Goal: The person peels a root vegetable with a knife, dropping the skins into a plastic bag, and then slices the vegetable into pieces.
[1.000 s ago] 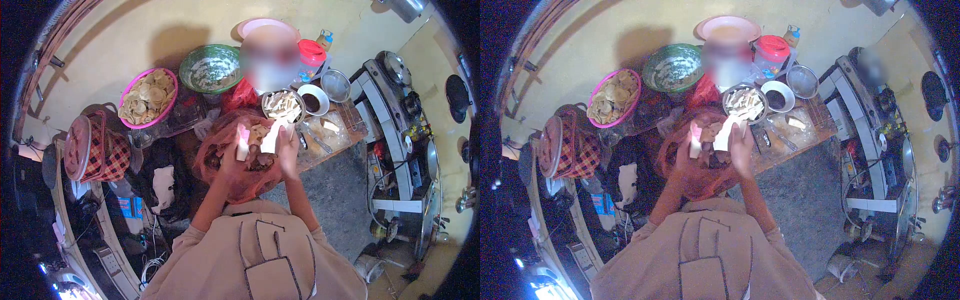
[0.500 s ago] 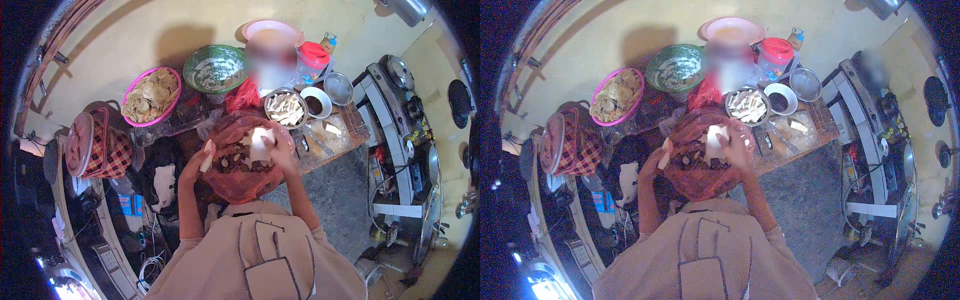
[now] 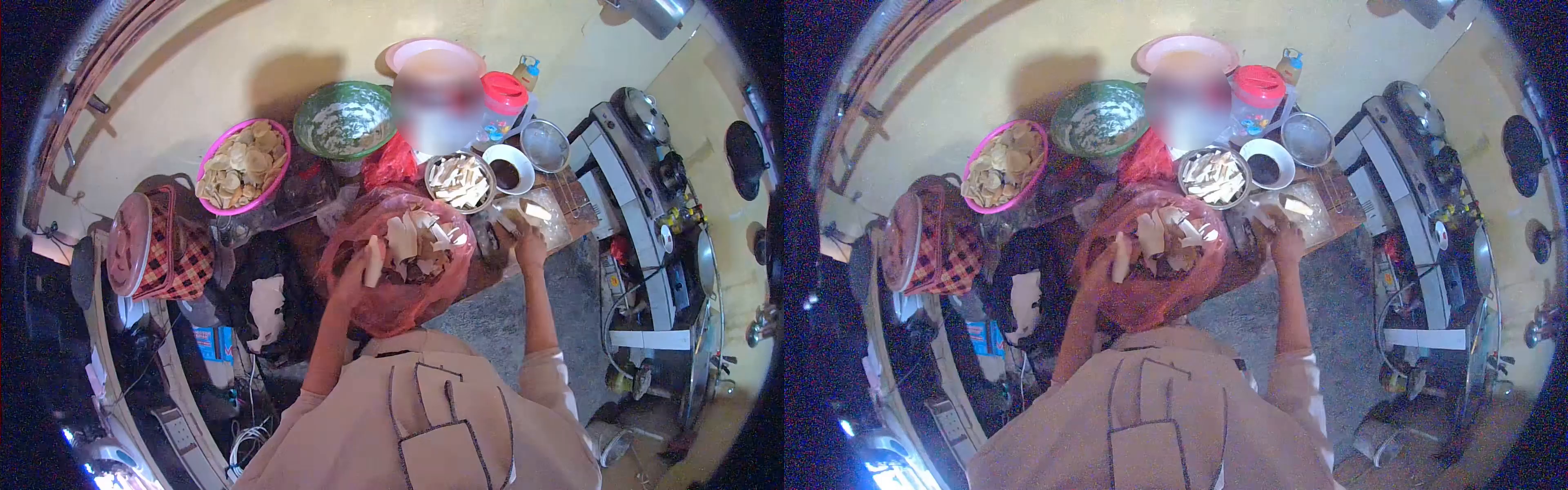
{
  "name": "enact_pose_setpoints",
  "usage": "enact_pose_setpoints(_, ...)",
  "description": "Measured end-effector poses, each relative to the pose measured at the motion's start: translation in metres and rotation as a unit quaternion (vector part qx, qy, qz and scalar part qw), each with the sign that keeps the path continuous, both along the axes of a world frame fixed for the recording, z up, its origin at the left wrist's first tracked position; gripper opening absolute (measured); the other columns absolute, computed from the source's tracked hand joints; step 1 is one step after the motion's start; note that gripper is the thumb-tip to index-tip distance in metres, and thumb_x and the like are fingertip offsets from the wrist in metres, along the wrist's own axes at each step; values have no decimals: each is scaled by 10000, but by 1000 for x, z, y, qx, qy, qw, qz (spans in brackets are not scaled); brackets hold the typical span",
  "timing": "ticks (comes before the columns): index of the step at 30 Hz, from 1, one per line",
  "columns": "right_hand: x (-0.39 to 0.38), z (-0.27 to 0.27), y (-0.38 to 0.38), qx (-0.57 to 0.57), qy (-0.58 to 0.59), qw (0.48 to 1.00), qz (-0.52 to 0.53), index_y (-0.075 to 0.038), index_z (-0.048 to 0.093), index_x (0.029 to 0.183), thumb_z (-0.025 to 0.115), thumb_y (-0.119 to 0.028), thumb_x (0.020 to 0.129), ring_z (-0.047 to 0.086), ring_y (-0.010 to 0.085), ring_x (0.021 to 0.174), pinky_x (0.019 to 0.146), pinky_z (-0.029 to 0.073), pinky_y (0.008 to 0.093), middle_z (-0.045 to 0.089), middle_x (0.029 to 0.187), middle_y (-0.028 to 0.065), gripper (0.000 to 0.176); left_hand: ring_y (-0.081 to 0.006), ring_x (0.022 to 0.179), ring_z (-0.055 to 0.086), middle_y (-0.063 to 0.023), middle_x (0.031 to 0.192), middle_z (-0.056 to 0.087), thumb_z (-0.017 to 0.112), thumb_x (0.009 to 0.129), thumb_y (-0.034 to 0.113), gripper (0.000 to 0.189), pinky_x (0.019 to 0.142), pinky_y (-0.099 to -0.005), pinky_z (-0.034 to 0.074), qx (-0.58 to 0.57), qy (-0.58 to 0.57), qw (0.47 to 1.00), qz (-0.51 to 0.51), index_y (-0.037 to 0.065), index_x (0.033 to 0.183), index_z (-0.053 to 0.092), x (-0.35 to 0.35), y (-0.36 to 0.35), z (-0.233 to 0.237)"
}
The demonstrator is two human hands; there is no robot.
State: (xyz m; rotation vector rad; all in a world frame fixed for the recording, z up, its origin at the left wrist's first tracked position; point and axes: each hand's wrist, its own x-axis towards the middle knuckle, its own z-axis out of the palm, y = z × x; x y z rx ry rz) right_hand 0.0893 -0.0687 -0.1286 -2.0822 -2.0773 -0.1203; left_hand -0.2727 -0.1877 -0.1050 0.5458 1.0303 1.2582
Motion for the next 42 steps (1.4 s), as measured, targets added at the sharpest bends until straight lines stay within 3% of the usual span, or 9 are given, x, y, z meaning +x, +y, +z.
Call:
enact_pose_setpoints(8, 12, -5, -5, 17, 22, 993, 111, -190, 364, 1226, 555, -287, 765, 581, 345, 739, 631, 472, 444, 579, 838, 174, 508, -98, 838, 474, -14, 936, 503, 433, 878, 345, 384, 759, -239, 386, 15, 55, 997, -49, 65, 1140, 445, 23, 10, 17)
enact_pose_setpoints(14, 20, -38, -5, -60, 20, 998, -13, -112, 331, 1205, 539, -376, 786, 577, 368, 835, 653, 474, 448, 569, 871, 238, 537, -88, 715, 510, -13, 865, 523, 424, 870, 405, 384, 604, -203, 426, 9, 64, 998, 26, 76, 1059, 483, 35, 15, 37)
enact_pose_setpoints(17, -2, 16, -28, -170, 111, 956, -213, -76, 330, 1192, 513, -369, 814, 555, 396, 879, 706, 462, 450, 554, 967, 261, 512, -85, 596, 510, -11, 770, 531, 404, 872, 433, 411, 498, -195, 420, -12, 11, 1000, 11, 69, 1039, 496, 34, 19, 27)
enact_pose_setpoints(20, 3, 1, -55, 37, 230, 954, -187, -49, 343, 1211, 491, -270, 839, 586, 309, 708, 563, 458, 379, 550, 663, 143, 457, -91, 531, 492, -1, 689, 516, 378, 875, 459, 438, 455, -205, 409, 19, -16, 998, 54, 63, 1016, 501, 46, 19, 41)
enact_pose_setpoints(23, -52, 34, -83, -1, 498, 867, 16, -79, 300, 1280, 486, -239, 855, 542, 187, 709, 642, 436, 296, 565, 822, 90, 491, -83, 562, 488, -7, 718, 518, 352, 884, 462, 444, 476, -204, 406, -24, -36, 999, 19, 59, 983, 511, 44, 18, 39)
enact_pose_setpoints(26, -120, 67, -91, -71, 609, 764, 201, -20, 315, 1279, 469, -220, 865, 369, 211, 1147, 966, 270, 335, 464, 1186, 177, 485, -88, 602, 498, -15, 759, 523, 321, 896, 452, 444, 512, -213, 419, -21, -52, 989, 134, 58, 1025, 480, 51, 34, -3)
enact_pose_setpoints(29, -159, 53, -95, 30, 346, 906, 242, -14, 362, 1260, 424, -244, 887, 349, 210, 1181, 986, 252, 342, 429, 1241, 154, 443, -123, 750, 505, -55, 890, 507, 311, 906, 429, 446, 638, -245, 426, 40, -52, 990, 122, 42, 1106, 407, 53, 26, -12)
enact_pose_setpoints(34, -204, 68, -96, -138, 626, 736, 217, 22, 420, 1209, 363, -266, 915, 392, 170, 1128, 957, 278, 286, 448, 1222, 111, 415, -211, 1001, 455, -124, 1087, 452, 313, 916, 394, 461, 850, -311, 386, 103, 223, 950, 192, 25, 1191, 323, 64, 14, 15)
enact_pose_setpoints(42, -212, 86, -99, -191, 660, 693, 218, 55, 463, 1160, 368, -249, 920, 415, 134, 1098, 941, 298, 253, 477, 1193, 99, 399, -218, 1020, 384, -165, 1104, 364, 329, 920, 306, 423, 907, -337, 285, 213, 223, 928, 208, -41, 1153, 269, 63, 16, -28)
